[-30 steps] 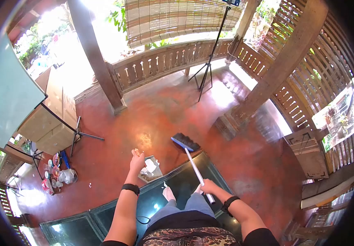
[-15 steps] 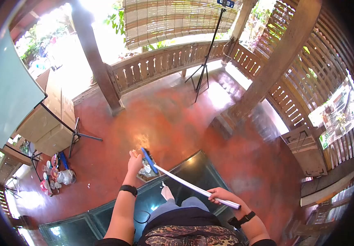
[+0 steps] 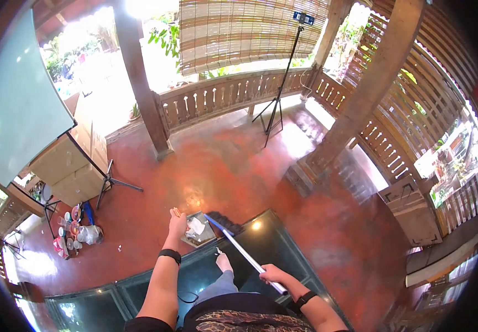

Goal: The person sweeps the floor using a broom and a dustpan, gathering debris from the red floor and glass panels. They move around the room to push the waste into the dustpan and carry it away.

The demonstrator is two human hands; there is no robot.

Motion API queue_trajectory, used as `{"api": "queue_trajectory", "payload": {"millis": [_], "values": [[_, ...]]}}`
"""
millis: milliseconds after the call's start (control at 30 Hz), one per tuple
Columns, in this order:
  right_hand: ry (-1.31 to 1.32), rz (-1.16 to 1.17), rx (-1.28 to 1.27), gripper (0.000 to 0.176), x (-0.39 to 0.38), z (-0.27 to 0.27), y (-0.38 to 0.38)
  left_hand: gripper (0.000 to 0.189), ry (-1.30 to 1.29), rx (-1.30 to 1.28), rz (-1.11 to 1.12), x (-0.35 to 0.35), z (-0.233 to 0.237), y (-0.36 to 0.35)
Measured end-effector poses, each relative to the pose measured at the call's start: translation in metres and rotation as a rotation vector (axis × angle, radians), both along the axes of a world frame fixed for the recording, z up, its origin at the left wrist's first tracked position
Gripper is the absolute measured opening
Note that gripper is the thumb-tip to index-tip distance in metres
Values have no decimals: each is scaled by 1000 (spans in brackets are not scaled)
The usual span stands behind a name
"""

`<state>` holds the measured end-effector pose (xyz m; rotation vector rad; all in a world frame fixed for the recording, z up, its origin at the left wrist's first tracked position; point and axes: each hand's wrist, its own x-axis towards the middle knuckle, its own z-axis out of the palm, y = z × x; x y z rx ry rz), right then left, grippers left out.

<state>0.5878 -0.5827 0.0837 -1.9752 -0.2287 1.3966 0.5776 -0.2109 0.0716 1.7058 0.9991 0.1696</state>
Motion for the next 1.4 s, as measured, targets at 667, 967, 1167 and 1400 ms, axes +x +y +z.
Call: {"api": "queue_trajectory", "payload": {"millis": [667,967,1167,1400], "values": [[-43,-616,-96,6,-72,52,-46,16,-364,-308,-4,-99,-6,105],[-20,-609,-276,17,-121,-6,63,13,-130,-186,-47,-93,17,174],[198,-622,-172,11,-164,27,172,28,9,-4,-192,-78,32,203],[742,-1103,292,9,-146,54,216,35,85,63,-245,-71,-6,236]]}}
